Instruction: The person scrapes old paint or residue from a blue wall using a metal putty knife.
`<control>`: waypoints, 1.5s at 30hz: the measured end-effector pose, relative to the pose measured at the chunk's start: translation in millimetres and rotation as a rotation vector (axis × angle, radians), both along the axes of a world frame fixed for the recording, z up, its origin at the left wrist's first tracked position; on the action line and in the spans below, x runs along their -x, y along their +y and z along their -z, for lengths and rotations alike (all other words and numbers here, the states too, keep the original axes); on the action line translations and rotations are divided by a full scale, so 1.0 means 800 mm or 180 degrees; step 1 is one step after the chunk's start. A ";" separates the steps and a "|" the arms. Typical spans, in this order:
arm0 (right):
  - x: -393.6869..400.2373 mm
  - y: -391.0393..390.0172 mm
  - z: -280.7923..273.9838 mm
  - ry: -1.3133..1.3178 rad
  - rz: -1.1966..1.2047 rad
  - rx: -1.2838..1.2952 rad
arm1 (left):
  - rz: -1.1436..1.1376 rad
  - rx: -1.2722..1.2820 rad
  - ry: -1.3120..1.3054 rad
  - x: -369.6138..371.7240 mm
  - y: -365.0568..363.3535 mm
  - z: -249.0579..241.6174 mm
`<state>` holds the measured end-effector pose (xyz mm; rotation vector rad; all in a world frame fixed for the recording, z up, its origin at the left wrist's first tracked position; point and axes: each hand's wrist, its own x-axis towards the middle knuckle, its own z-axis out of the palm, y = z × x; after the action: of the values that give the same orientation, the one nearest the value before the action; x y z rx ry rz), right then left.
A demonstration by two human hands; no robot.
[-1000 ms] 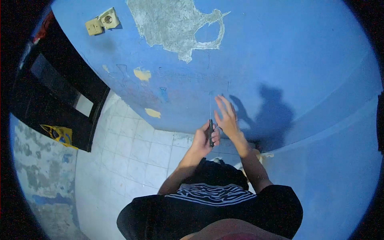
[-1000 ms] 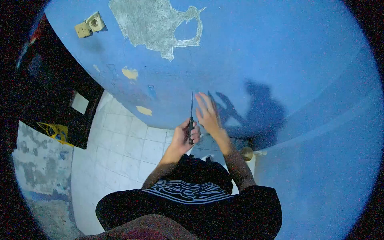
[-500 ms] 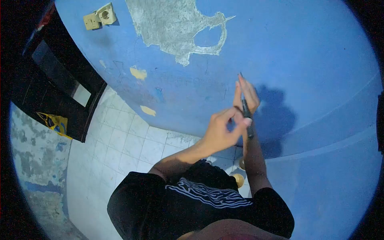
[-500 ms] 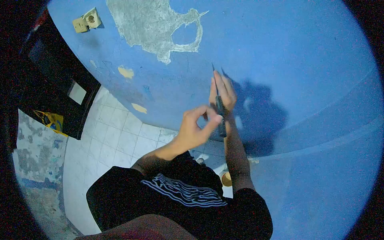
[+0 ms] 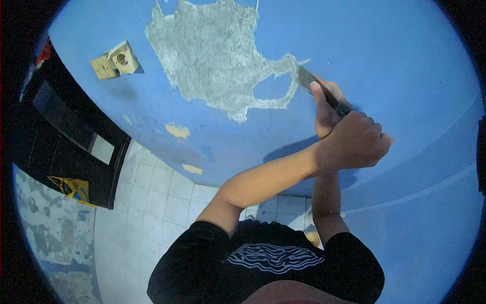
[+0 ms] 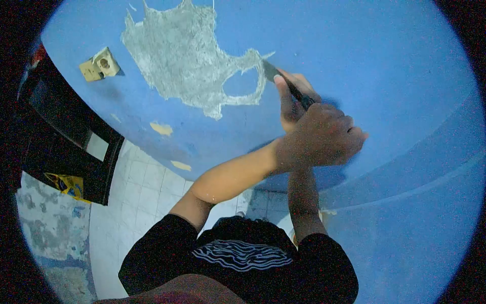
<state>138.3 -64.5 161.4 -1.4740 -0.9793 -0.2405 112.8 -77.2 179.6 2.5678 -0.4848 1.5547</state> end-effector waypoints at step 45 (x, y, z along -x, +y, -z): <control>-0.044 0.023 -0.038 -0.0781 -0.0514 -0.0266 | 0.0491 0.0956 -0.0673 0.002 0.039 -0.094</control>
<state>173.4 -46.1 192.2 -1.3015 -1.2647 -0.3463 111.5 -46.1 254.5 2.1087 -0.4194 1.7044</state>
